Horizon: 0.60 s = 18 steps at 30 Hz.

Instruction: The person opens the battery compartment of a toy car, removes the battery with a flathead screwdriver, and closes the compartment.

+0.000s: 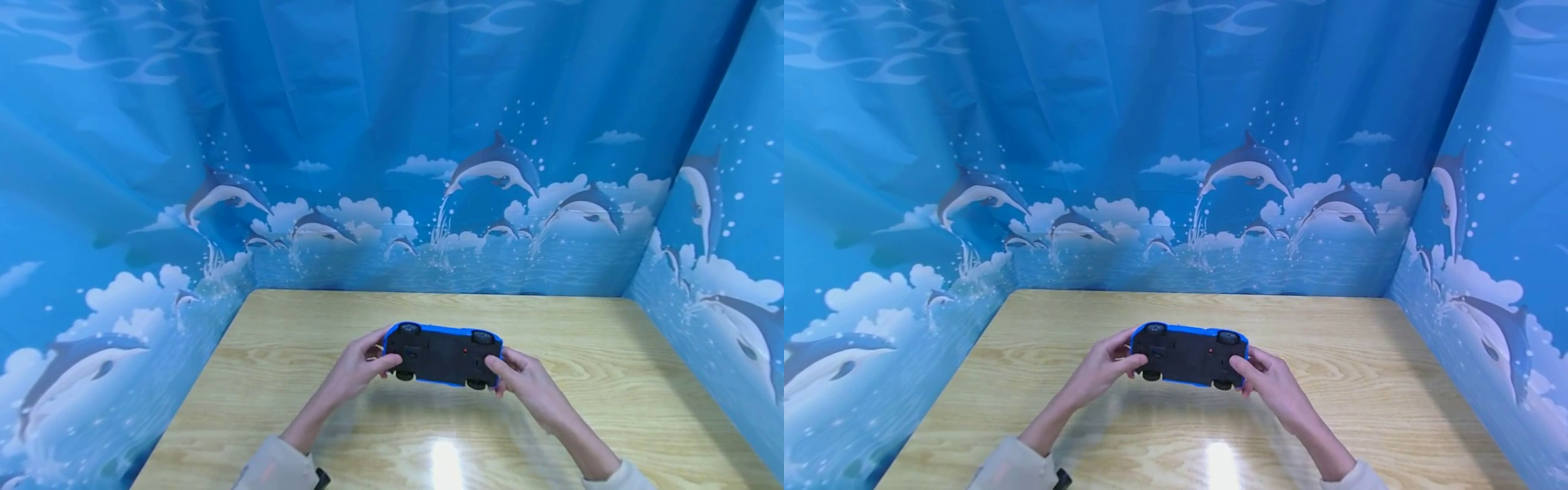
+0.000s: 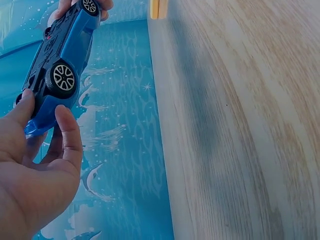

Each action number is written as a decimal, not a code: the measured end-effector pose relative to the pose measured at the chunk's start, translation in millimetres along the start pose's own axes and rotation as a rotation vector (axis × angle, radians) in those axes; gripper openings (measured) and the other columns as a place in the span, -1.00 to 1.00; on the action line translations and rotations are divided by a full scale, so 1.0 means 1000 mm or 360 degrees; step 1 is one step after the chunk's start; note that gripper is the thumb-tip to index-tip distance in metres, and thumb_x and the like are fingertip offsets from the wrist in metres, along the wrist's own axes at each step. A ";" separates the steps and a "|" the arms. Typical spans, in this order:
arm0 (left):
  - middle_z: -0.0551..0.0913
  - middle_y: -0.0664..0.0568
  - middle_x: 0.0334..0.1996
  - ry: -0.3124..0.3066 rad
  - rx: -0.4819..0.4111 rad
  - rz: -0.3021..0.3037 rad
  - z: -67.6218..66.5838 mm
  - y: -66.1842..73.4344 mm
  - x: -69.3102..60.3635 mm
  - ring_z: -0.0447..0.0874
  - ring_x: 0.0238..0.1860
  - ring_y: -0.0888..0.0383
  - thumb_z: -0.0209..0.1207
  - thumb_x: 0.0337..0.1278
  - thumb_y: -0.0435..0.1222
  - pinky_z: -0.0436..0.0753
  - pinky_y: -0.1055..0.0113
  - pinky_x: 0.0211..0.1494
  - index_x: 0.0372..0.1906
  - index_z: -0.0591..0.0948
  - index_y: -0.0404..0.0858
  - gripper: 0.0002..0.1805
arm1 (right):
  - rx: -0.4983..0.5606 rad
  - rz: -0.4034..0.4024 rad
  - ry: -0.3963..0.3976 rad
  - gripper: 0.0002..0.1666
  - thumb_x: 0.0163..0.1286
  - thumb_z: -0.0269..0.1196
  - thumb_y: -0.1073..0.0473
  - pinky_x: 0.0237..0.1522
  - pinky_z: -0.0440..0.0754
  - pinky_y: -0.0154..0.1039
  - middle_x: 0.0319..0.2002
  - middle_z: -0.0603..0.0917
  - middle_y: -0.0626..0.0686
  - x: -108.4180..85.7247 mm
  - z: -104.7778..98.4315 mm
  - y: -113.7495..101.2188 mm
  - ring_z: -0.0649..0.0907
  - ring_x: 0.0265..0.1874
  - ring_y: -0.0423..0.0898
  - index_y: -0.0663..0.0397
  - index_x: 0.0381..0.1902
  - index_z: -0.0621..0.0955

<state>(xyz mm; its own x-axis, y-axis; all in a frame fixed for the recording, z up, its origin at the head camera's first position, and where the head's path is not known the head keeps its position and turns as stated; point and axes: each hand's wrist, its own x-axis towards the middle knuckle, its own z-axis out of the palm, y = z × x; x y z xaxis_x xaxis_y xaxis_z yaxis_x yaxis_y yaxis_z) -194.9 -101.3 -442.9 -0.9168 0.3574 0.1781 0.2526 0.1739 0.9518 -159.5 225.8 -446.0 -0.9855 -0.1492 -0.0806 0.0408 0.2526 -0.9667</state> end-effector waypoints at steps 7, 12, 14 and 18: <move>0.61 -0.09 -0.20 -0.0055 0.0019 -0.0008 -0.003 -0.001 0.000 0.62 -0.35 0.13 0.32 0.34 -0.34 0.76 0.30 -0.35 0.52 0.39 -0.29 -0.31 | 0.0056 0.0026 -0.0005 -0.39 0.58 0.18 -0.05 -0.09 0.68 -0.24 -0.19 0.72 0.17 0.000 0.000 -0.001 0.70 -0.39 0.13 0.32 0.34 0.52; 0.62 -0.13 -0.16 -0.0100 0.0027 -0.0012 -0.005 -0.002 0.000 0.63 -0.29 0.11 0.33 0.33 -0.32 0.80 0.23 -0.27 0.57 0.33 -0.22 -0.24 | 0.0098 0.0026 -0.0030 -0.36 0.59 0.18 -0.05 -0.18 0.70 -0.24 -0.21 0.72 0.20 0.000 0.001 -0.002 0.69 -0.42 0.07 0.34 0.36 0.50; 0.63 -0.15 -0.12 -0.0116 0.0013 -0.0010 -0.006 -0.002 -0.001 0.63 -0.26 0.11 0.35 0.30 -0.33 0.82 0.19 -0.24 0.58 0.31 -0.19 -0.21 | 0.0102 0.0017 -0.0046 -0.36 0.60 0.17 -0.05 -0.20 0.71 -0.23 -0.21 0.72 0.21 0.000 0.000 -0.002 0.69 -0.42 0.05 0.37 0.36 0.49; 0.62 -0.20 -0.01 -0.0155 -0.0022 0.0002 -0.006 -0.002 -0.001 0.65 -0.19 0.08 0.40 0.22 -0.36 0.83 0.22 -0.17 0.60 0.27 -0.17 -0.12 | 0.0118 0.0022 -0.0073 -0.36 0.60 0.15 -0.07 -0.18 0.71 -0.24 -0.23 0.72 0.18 0.000 -0.001 -0.002 0.68 -0.43 0.00 0.39 0.33 0.50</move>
<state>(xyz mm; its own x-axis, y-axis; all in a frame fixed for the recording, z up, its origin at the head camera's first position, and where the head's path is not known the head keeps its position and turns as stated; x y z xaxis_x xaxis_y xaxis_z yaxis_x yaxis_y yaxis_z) -196.4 -107.9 -443.5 -0.8820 0.4450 0.1550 0.2488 0.1607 0.9551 -159.2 225.8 -443.9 -0.9763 -0.1902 -0.1036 0.0683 0.1836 -0.9806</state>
